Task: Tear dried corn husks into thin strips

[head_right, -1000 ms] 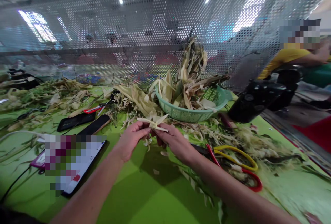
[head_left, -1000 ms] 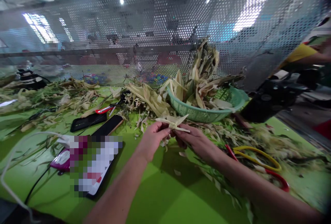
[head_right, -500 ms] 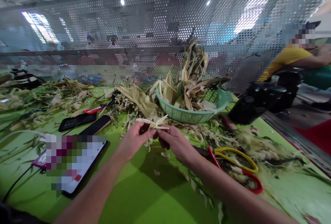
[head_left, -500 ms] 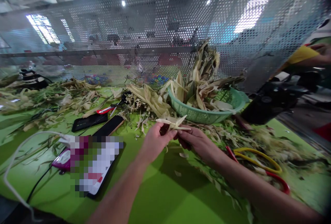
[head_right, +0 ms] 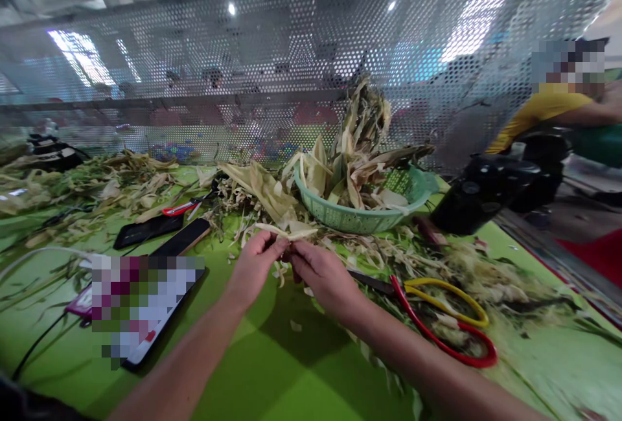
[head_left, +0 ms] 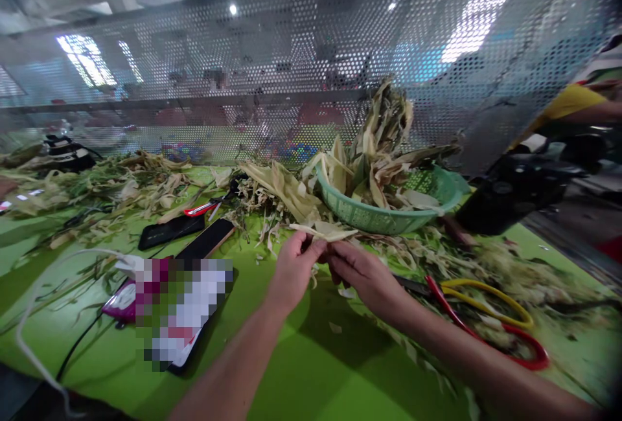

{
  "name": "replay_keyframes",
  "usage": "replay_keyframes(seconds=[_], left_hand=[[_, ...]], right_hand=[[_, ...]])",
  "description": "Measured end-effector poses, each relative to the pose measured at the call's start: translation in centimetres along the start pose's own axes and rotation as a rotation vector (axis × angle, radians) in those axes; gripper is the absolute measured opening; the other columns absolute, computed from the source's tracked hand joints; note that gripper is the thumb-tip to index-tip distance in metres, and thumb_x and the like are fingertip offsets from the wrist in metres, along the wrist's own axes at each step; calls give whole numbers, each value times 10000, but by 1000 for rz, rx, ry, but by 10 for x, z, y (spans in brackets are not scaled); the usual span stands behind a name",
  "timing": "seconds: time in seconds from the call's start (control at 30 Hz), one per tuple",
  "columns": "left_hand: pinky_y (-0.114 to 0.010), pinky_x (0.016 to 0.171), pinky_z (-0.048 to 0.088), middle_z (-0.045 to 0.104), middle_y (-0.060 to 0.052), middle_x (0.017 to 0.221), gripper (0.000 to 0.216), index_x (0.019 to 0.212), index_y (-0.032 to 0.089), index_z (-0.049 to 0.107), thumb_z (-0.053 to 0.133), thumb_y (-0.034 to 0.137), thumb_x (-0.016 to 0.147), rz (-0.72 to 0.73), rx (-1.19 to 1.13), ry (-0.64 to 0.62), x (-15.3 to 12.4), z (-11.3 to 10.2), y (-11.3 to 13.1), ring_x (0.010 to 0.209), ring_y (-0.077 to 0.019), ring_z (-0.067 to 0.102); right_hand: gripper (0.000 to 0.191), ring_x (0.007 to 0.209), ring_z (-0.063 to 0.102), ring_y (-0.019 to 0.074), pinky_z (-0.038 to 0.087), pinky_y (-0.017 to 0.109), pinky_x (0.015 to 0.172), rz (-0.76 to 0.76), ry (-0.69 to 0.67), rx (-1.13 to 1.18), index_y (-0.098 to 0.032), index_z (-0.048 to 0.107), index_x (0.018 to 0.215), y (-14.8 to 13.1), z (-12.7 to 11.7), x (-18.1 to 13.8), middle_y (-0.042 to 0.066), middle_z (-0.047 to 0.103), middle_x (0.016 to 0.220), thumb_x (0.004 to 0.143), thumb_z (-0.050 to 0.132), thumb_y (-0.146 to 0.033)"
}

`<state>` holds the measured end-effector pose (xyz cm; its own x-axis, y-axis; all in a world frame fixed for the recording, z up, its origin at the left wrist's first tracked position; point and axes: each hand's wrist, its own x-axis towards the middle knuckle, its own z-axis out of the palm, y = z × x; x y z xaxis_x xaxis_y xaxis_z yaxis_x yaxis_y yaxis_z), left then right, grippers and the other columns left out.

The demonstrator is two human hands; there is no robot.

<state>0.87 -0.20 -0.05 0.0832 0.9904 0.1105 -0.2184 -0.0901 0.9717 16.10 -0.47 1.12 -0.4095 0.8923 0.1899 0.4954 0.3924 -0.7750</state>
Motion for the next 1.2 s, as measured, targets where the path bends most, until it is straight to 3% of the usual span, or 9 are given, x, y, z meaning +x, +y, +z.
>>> replay_keyframes(seconds=[0.13, 0.23, 0.33, 0.5, 0.63, 0.8, 0.93, 1.07, 1.2], left_hand=[[-256, 699, 445, 589, -5, 725, 261, 757, 159, 599, 671, 409, 776, -108, -170, 11, 1, 1, -6, 705, -129, 546], [-247, 704, 439, 592, -2, 742, 268, 776, 163, 608, 674, 422, 777, -130, -175, -32, 2, -3, -5, 704, -119, 543], [-250, 735, 444, 622, -14, 813, 263, 857, 170, 634, 660, 425, 797, -92, -92, -74, 3, -6, -2, 756, -124, 559], [-290, 778, 469, 655, -52, 940, 324, 992, 168, 629, 695, 401, 777, -154, -90, -167, 3, -6, -1, 841, -154, 599], [-306, 867, 461, 660, -59, 1002, 361, 1007, 164, 623, 769, 301, 706, -180, -126, -128, 3, -6, 3, 912, -162, 604], [-288, 778, 473, 641, -30, 840, 273, 921, 144, 606, 744, 250, 710, -215, -55, -78, 4, -6, 5, 765, -138, 597], [-276, 728, 468, 632, -30, 868, 224, 936, 162, 601, 695, 217, 740, -170, 48, -163, 4, -6, -2, 780, -142, 585], [-318, 851, 449, 658, -54, 983, 191, 975, 182, 620, 633, 171, 784, -46, 227, -247, 4, -8, -8, 931, -177, 597], [-349, 895, 439, 655, -70, 1079, 249, 1076, 205, 611, 586, 185, 829, -36, 235, -268, 2, -6, -7, 1003, -198, 595]], right_hand=[[259, 603, 519, 150, 362, 257, 564, -17, -28, -77, -206, 560, 750, -3, -2, -1, -4, 578, 646, 933, 446, -350], [236, 684, 569, 170, 414, 273, 630, -2, -35, 30, -209, 604, 820, -3, -8, 1, 10, 624, 736, 917, 495, -394], [252, 799, 599, 193, 454, 291, 705, 19, 71, 182, -210, 602, 953, 0, -17, 5, 29, 648, 865, 864, 589, -446], [246, 731, 559, 162, 441, 270, 675, 16, 170, 206, -188, 614, 887, 7, -24, 9, 12, 611, 774, 845, 629, -430], [248, 693, 537, 157, 424, 270, 633, 26, 233, 176, -180, 623, 842, 10, -26, 11, 14, 598, 737, 836, 638, -427], [190, 719, 559, 165, 436, 277, 666, -40, 300, 140, -185, 633, 837, 9, -28, 11, 20, 614, 771, 833, 652, -375], [119, 747, 572, 167, 440, 276, 699, -86, 336, 141, -201, 642, 844, 10, -26, 10, 11, 628, 789, 836, 654, -319], [109, 741, 567, 161, 434, 271, 697, -84, 330, 153, -205, 642, 833, 13, -24, 10, 2, 627, 778, 833, 662, -313], [119, 727, 566, 156, 432, 266, 684, -65, 323, 163, -201, 644, 850, 14, -22, 10, 1, 631, 768, 841, 656, -320]])
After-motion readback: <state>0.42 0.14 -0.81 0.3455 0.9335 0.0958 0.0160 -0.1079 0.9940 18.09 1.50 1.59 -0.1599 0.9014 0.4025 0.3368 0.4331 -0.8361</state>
